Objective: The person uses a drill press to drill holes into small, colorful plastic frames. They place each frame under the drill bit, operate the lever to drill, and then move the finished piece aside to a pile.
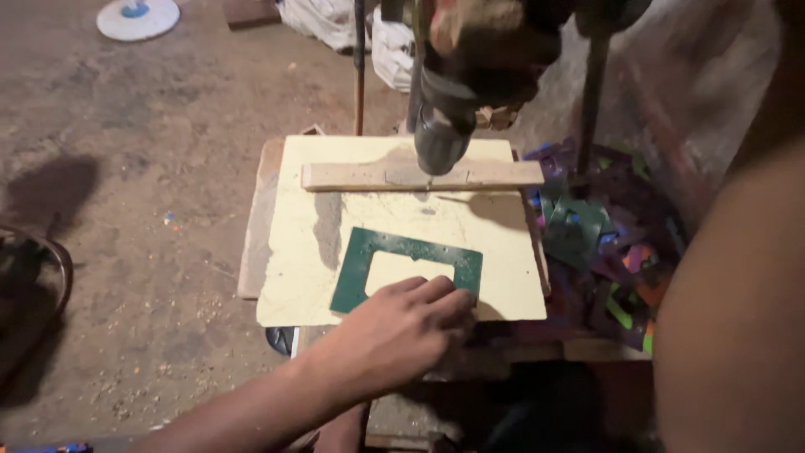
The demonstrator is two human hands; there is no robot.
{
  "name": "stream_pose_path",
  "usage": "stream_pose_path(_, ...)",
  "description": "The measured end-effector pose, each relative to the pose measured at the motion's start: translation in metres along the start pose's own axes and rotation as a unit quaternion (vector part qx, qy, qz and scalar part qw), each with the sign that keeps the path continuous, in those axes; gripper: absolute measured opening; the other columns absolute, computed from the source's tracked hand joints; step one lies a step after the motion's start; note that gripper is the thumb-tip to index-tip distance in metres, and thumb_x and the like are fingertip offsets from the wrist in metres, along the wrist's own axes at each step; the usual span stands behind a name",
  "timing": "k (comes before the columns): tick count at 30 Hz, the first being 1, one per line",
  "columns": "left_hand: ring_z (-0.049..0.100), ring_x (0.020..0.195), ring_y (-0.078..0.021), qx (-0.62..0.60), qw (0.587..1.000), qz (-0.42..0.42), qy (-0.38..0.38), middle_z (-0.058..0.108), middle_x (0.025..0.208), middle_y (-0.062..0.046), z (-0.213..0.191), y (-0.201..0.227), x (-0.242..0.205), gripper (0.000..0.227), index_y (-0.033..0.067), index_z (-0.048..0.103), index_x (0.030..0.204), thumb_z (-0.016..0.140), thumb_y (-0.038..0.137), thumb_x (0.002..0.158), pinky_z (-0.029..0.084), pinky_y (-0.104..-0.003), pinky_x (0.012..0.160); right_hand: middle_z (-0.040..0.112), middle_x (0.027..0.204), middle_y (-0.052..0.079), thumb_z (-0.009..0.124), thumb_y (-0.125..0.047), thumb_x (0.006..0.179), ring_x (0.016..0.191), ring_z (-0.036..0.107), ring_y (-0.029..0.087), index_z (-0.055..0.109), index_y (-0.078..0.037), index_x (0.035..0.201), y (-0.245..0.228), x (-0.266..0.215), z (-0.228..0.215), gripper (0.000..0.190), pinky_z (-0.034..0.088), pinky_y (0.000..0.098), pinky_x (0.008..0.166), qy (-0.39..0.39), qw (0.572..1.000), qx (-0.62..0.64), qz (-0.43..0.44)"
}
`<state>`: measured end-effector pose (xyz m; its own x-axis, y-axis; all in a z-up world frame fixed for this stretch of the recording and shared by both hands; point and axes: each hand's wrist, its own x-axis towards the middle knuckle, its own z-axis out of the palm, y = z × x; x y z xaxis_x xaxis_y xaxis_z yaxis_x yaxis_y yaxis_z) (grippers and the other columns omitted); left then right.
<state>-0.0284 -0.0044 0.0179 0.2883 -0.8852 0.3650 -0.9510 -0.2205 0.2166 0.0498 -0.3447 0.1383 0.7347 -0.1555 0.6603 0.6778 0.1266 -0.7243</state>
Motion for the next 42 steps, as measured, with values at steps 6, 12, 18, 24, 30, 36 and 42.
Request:
stream_pose_path(6,0.062,0.109,-0.0219,0.068,0.997,0.010,0.036,0.066,0.108,-0.004,-0.010,-0.010,0.010,0.024,0.0130,0.076,0.103,0.061,0.019,0.084,0.051,-0.037,0.091,0.046,0.067,0.013,0.043,-0.044,0.105,0.054,0.037,0.025,0.056,0.002,0.087,-0.002,0.041,0.011,0.051,0.031,0.0378,0.058,-0.010,0.999,0.032,-0.023)
stream_pose_path(12,0.065,0.111,-0.0222,0.123,0.991,0.052,0.002,0.070,0.110,-0.004,-0.010,-0.030,0.035,0.025,0.0136,0.073,0.106,0.063,0.020,0.085,0.052,-0.038,0.087,0.047,0.068,0.013,0.043,-0.045,0.106,0.054,0.038,0.025,0.057,0.002,0.088,0.003,0.078,0.030,0.053,0.031,0.0382,0.058,-0.026,0.996,0.073,-0.037)
stream_pose_path(18,0.067,0.102,-0.0282,0.209,0.976,-0.056,-0.033,0.071,0.100,-0.012,-0.006,-0.045,0.032,0.020,0.0054,0.069,0.100,0.066,0.019,0.087,0.055,-0.040,0.079,0.048,0.069,0.013,0.042,-0.046,0.107,0.054,0.038,0.026,0.058,0.002,0.089,0.009,0.087,0.023,0.054,0.032,0.0386,0.059,-0.028,0.996,0.085,-0.020)
stream_pose_path(24,0.067,0.095,-0.0329,0.137,0.951,-0.268,-0.065,0.069,0.101,-0.019,0.004,-0.057,0.027,0.020,0.0002,0.066,0.097,0.069,0.018,0.089,0.058,-0.045,0.074,0.048,0.070,0.013,0.041,-0.047,0.108,0.055,0.038,0.026,0.058,0.002,0.090,0.011,0.060,0.000,0.055,0.032,0.0390,0.059,-0.008,0.997,0.076,0.009)
stream_pose_path(30,0.065,0.102,-0.0378,0.091,0.947,-0.292,0.101,0.067,0.108,-0.025,0.001,-0.046,0.010,0.019,0.0018,0.070,0.095,0.069,0.012,0.080,0.057,-0.044,0.076,0.049,0.071,0.014,0.041,-0.047,0.109,0.055,0.039,0.026,0.059,0.003,0.091,0.005,0.056,-0.007,0.056,0.033,0.0394,0.059,-0.003,0.998,0.067,0.003)
stream_pose_path(36,0.058,0.126,-0.0387,0.015,0.952,-0.263,0.153,0.066,0.129,-0.023,0.013,-0.031,0.000,0.028,-0.0014,0.071,0.108,0.066,0.008,0.082,0.054,-0.043,0.095,0.050,0.072,0.014,0.040,-0.048,0.110,0.056,0.039,0.027,0.060,0.003,0.093,-0.003,0.046,-0.001,0.057,0.033,0.0398,0.059,-0.001,0.998,0.059,-0.010)
stream_pose_path(42,0.056,0.131,-0.0366,0.003,0.951,-0.273,0.142,0.065,0.134,-0.021,0.022,-0.039,0.005,0.030,-0.0011,0.071,0.116,0.060,0.005,0.089,0.052,-0.042,0.100,0.050,0.072,0.014,0.045,-0.047,0.109,0.058,0.039,0.027,0.062,0.004,0.095,-0.020,0.020,0.016,0.055,0.035,0.0399,0.060,-0.003,0.999,0.034,-0.033)
